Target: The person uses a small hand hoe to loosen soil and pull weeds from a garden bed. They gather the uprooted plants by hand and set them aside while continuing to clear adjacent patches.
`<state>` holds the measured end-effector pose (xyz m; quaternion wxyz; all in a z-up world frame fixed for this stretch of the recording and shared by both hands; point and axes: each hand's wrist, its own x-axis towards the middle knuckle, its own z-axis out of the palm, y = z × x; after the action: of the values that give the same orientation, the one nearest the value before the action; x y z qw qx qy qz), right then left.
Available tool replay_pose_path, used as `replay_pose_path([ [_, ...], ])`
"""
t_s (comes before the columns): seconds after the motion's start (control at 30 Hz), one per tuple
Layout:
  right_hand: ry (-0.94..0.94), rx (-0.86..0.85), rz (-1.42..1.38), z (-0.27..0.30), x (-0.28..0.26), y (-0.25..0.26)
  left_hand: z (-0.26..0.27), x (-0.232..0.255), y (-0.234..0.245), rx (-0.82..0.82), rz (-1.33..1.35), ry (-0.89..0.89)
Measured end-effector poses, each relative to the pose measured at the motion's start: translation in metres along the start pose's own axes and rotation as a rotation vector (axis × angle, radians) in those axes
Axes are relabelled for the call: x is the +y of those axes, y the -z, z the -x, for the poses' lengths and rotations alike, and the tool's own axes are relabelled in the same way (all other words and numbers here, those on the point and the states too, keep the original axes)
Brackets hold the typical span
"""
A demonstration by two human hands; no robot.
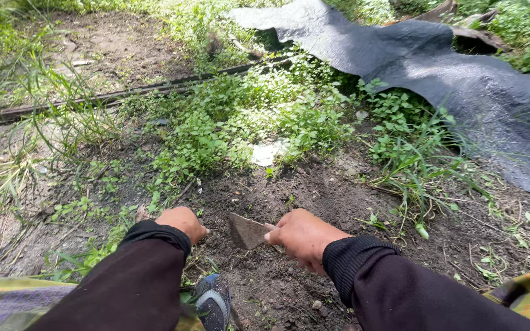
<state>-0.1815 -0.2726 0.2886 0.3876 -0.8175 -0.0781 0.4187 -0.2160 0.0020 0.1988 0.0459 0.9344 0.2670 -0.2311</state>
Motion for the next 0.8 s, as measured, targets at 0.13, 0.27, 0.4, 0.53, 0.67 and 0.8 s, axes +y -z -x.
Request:
replay_pose_path([
  [0.13,-0.012,0.074,0.068,0.008,0.012,0.021,0.015,0.04,0.014,0.023,-0.08,-0.112],
  [0.27,-0.03,0.158,0.098,0.009,0.029,0.037,0.021,0.076,0.022,0.051,-0.054,-0.21],
  [0.4,-0.113,0.253,0.041,0.007,0.045,0.051,0.025,0.111,0.031,0.027,0.022,-0.221],
  [0.53,-0.172,0.28,0.163,-0.003,0.065,0.065,0.032,0.134,0.031,0.031,0.108,-0.256],
  [0.67,-0.159,0.289,0.185,-0.011,0.08,0.068,0.035,0.144,0.036,-0.002,0.122,-0.254],
  [0.8,-0.238,0.287,0.241,-0.029,0.087,0.082,0.024,0.145,0.043,-0.028,0.113,-0.251],
])
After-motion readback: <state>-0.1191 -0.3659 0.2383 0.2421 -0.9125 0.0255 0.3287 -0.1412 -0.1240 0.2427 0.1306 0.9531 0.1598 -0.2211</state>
